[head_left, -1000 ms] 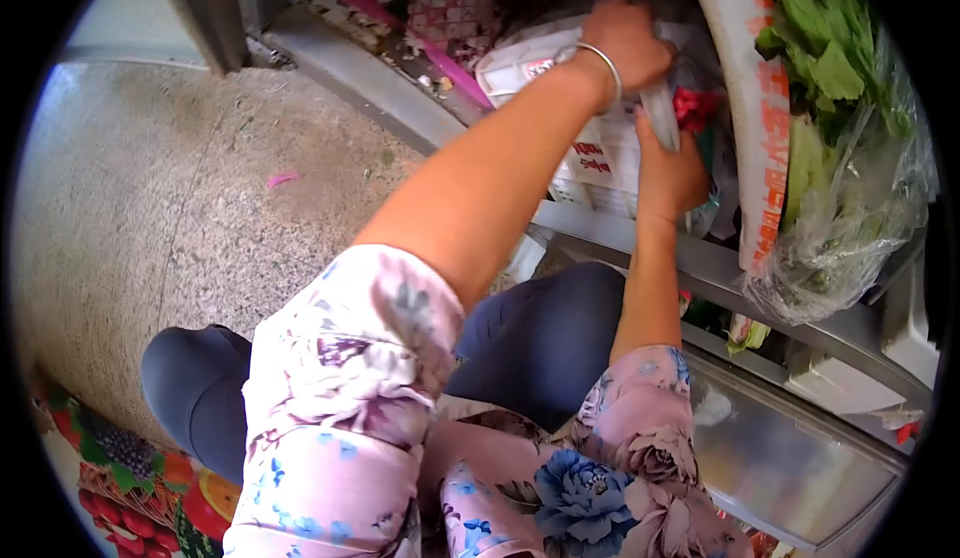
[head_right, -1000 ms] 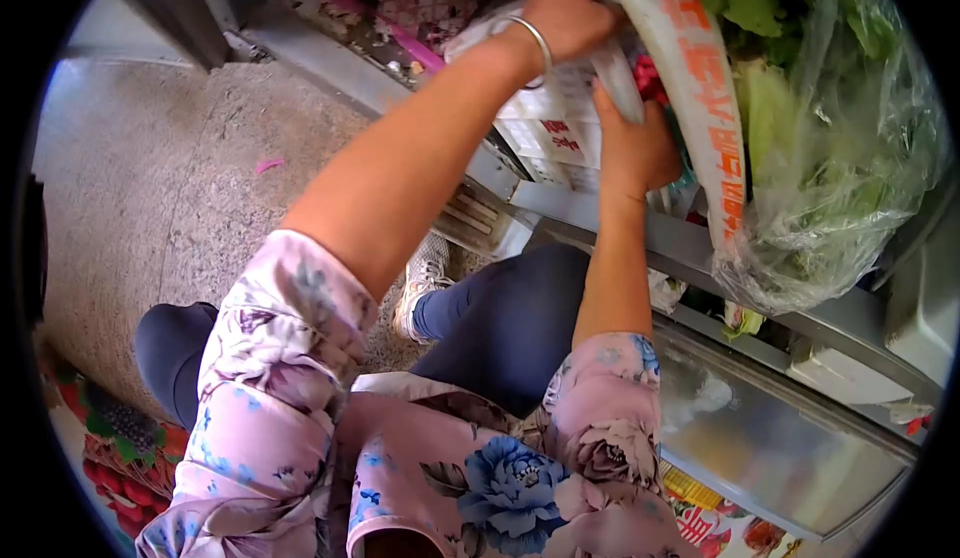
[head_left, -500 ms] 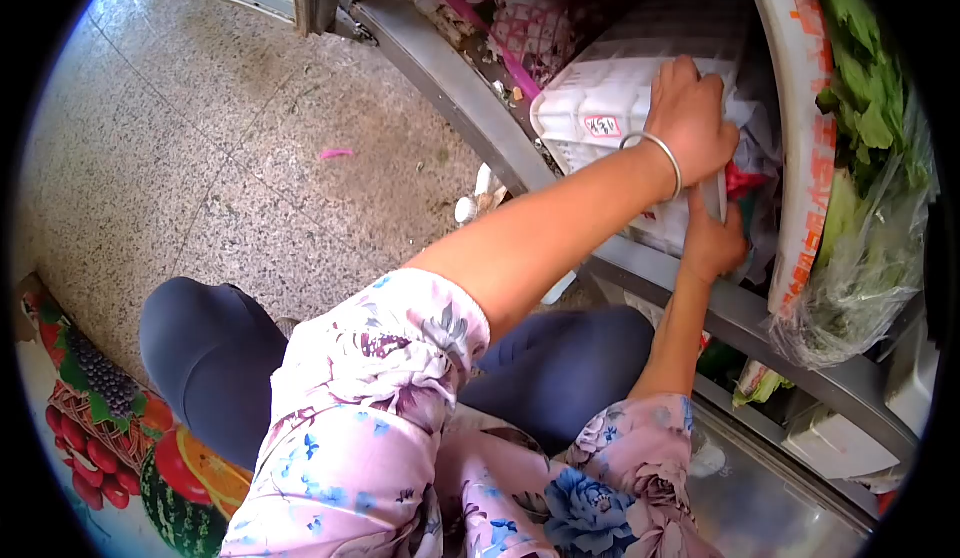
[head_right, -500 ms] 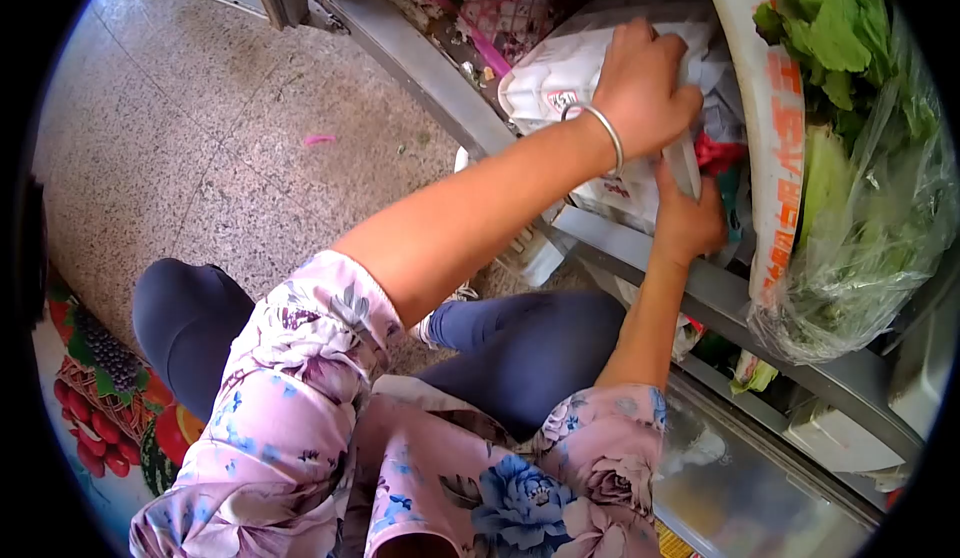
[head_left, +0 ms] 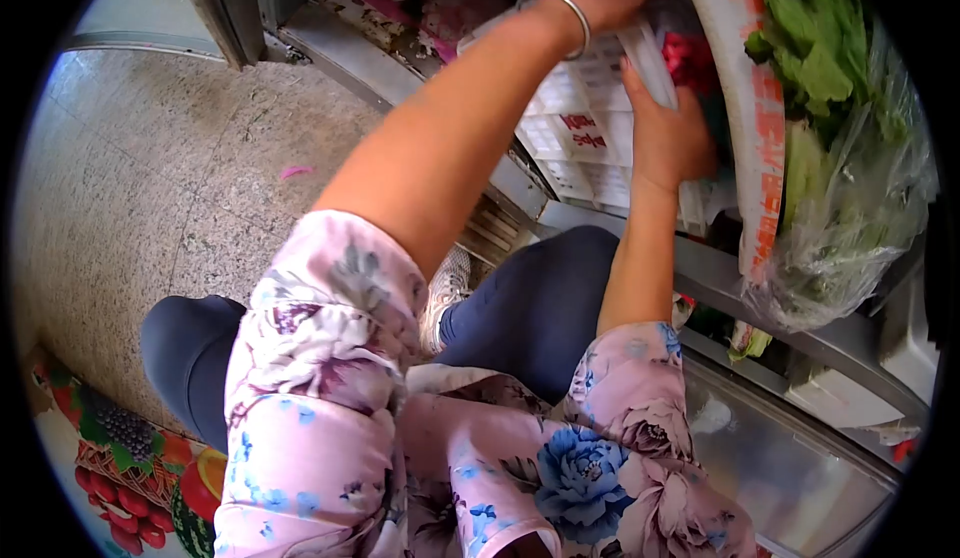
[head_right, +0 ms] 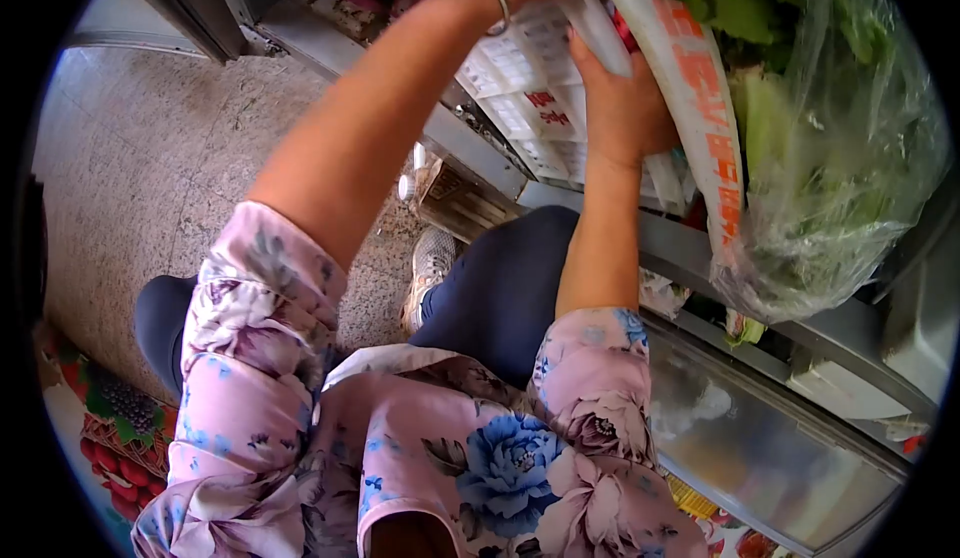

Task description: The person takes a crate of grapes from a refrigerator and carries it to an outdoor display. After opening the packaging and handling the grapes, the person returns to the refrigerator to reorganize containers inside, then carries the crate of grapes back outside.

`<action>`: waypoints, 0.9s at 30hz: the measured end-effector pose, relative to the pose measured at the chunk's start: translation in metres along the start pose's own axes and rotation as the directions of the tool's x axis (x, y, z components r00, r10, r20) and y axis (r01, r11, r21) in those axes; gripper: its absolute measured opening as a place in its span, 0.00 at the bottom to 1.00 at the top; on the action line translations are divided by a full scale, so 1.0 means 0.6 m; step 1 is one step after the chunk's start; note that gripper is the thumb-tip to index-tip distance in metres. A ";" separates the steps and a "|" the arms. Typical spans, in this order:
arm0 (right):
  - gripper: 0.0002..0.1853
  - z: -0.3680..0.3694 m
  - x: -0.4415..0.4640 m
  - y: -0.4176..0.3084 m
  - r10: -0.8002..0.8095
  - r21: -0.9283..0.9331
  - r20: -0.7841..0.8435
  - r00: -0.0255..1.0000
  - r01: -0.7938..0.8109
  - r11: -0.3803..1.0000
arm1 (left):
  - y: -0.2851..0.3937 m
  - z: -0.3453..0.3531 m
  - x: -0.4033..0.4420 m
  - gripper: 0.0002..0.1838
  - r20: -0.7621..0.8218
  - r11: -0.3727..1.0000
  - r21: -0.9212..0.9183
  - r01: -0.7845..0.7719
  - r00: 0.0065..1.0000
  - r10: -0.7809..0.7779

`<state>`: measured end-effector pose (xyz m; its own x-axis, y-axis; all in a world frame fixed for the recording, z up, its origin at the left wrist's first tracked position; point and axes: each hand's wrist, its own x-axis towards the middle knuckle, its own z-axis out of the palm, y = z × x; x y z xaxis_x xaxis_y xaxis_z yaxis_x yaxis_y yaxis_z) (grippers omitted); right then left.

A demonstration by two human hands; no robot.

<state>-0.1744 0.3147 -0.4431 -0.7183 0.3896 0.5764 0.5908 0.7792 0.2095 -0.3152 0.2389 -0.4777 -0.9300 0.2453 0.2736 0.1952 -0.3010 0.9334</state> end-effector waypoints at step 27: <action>0.28 0.024 0.002 0.004 -0.062 0.144 -0.094 0.994 0.075 0.987 | 0.043 0.001 -0.023 0.22 -0.063 0.991 0.092 0.102 0.993 -0.096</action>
<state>-0.1789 0.3244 -0.4532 -0.7160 0.2926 0.6338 0.4758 0.8689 0.1363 -0.2975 0.2284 -0.4573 -0.9623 0.2144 0.1672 0.1271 -0.1887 0.9738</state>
